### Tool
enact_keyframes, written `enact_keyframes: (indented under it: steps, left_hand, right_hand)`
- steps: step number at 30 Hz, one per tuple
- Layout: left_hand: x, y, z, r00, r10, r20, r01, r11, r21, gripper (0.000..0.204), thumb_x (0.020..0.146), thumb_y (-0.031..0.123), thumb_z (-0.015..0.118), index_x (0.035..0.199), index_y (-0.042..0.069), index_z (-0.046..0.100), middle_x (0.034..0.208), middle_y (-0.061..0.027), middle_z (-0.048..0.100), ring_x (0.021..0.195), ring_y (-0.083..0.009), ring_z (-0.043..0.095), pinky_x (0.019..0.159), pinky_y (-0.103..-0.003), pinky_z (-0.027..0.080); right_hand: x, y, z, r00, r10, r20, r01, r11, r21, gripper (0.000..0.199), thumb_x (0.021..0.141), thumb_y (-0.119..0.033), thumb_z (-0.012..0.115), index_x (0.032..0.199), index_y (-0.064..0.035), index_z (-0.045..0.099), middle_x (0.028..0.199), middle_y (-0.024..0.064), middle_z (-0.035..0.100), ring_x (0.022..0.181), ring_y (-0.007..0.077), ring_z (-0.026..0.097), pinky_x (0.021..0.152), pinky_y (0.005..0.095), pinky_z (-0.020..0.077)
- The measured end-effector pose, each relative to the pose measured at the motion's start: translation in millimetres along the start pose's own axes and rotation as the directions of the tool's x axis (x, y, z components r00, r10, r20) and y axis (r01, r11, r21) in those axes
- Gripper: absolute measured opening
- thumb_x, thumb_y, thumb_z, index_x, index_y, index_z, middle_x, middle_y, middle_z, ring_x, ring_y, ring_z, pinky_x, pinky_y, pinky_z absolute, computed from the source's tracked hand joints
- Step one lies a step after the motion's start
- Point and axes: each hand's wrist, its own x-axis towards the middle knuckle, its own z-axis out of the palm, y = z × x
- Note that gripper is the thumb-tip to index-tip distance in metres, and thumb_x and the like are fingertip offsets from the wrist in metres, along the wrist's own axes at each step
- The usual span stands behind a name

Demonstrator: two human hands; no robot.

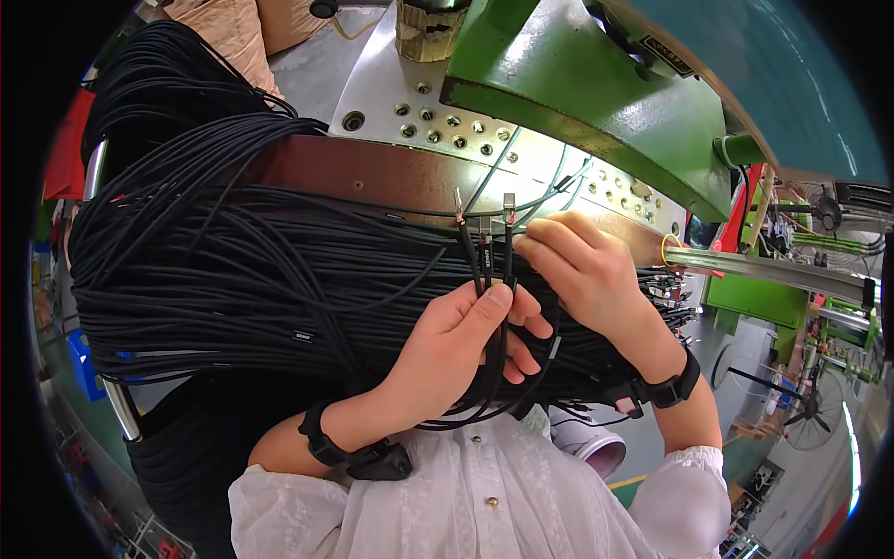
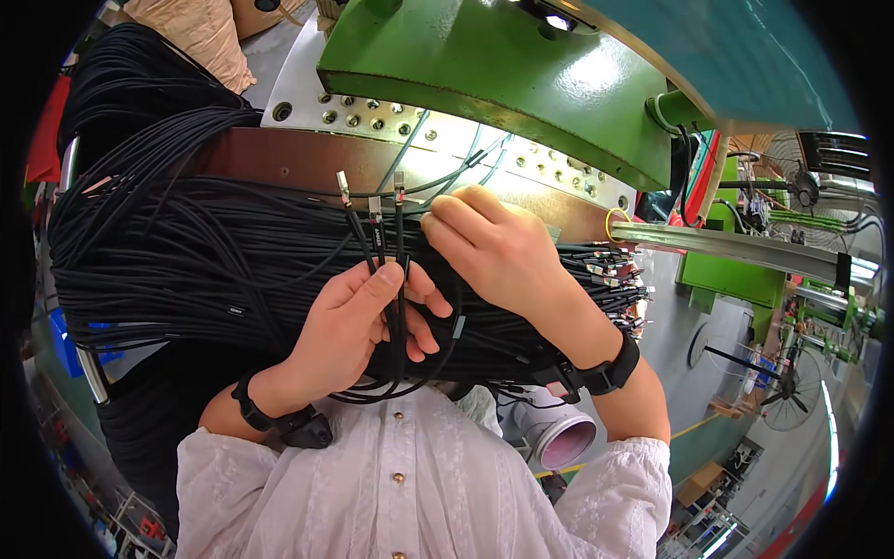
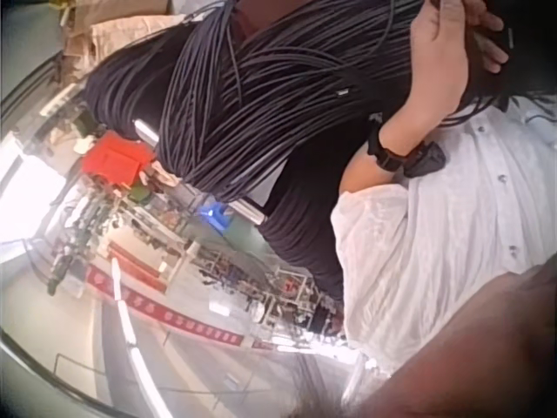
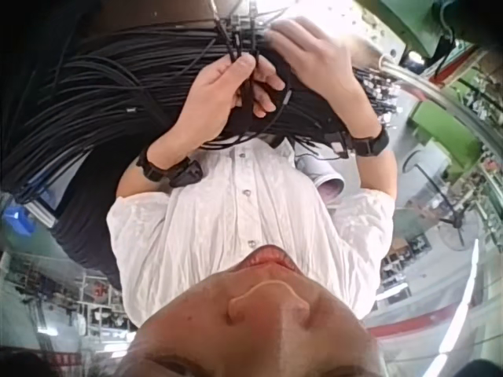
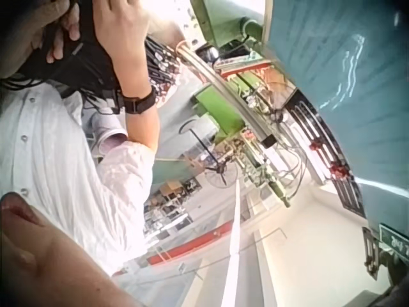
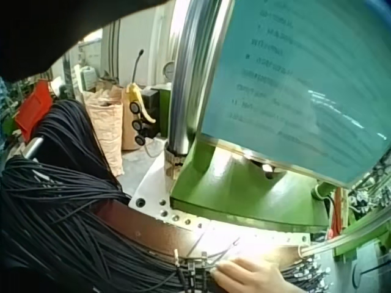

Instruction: The person picks up cables from a bundle and places the ends into a machine. After the machine cycles, the person removes the cables and sets them back onto the bundle.

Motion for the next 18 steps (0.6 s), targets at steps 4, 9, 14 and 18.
enact_keyframes:
  steps: [4, 9, 14, 18]
  left_hand:
    - [-1, 0, 0, 1.000, -0.017, -0.002, 0.017, 1.000, -0.005, 0.036, 0.106, 0.031, 0.036, 0.107, 0.000, 0.056, 0.096, -0.0158, 0.066, 0.070, -0.0180, 0.066, 0.062, -0.029, 0.055]
    - [0, 3, 0, 0.999, -0.024, 0.022, 0.023, 1.000, 0.012, 0.036, 0.106, 0.030, 0.037, 0.107, -0.001, 0.056, 0.094, -0.0146, 0.066, 0.070, -0.0177, 0.066, 0.061, -0.029, 0.054]
    - [-2, 6, 7, 0.983, -0.157, 0.100, 0.149, 0.986, 0.076, 0.035, 0.106, 0.027, 0.036, 0.110, -0.002, 0.056, 0.095, -0.0140, 0.066, 0.073, -0.0177, 0.066, 0.066, -0.030, 0.054]
    - [-5, 8, 12, 0.987, -0.069, 0.147, 0.017, 0.945, 0.327, 0.036, 0.106, 0.021, 0.038, 0.128, -0.005, 0.050, 0.099, -0.0134, 0.067, 0.090, -0.0163, 0.065, 0.084, -0.029, 0.051]
  right_hand:
    - [3, -2, 2, 0.999, 0.028, 0.040, -0.028, 1.000, -0.001, 0.015, 0.071, -0.015, 0.062, 0.086, -0.0103, 0.061, 0.088, -0.0010, 0.055, 0.082, 0.0141, 0.059, 0.059, 0.0262, 0.0524]
    - [8, -5, -1, 0.995, 0.049, 0.082, -0.049, 0.999, -0.013, 0.015, 0.072, -0.015, 0.062, 0.086, -0.0115, 0.061, 0.086, -0.0012, 0.055, 0.080, 0.0144, 0.059, 0.059, 0.0271, 0.0524]
    - [3, -6, -13, 0.981, 0.156, -0.115, -0.163, 0.985, -0.061, 0.028, 0.072, -0.004, 0.066, 0.100, -0.0067, 0.062, 0.091, 0.0031, 0.064, 0.077, 0.0214, 0.062, 0.060, 0.0318, 0.0509]
    - [-7, -6, -7, 0.873, 0.455, -0.174, -0.424, 0.885, 0.191, 0.018, 0.075, -0.001, 0.072, 0.089, -0.0051, 0.061, 0.091, 0.0083, 0.068, 0.079, 0.0270, 0.066, 0.066, 0.0350, 0.0528]
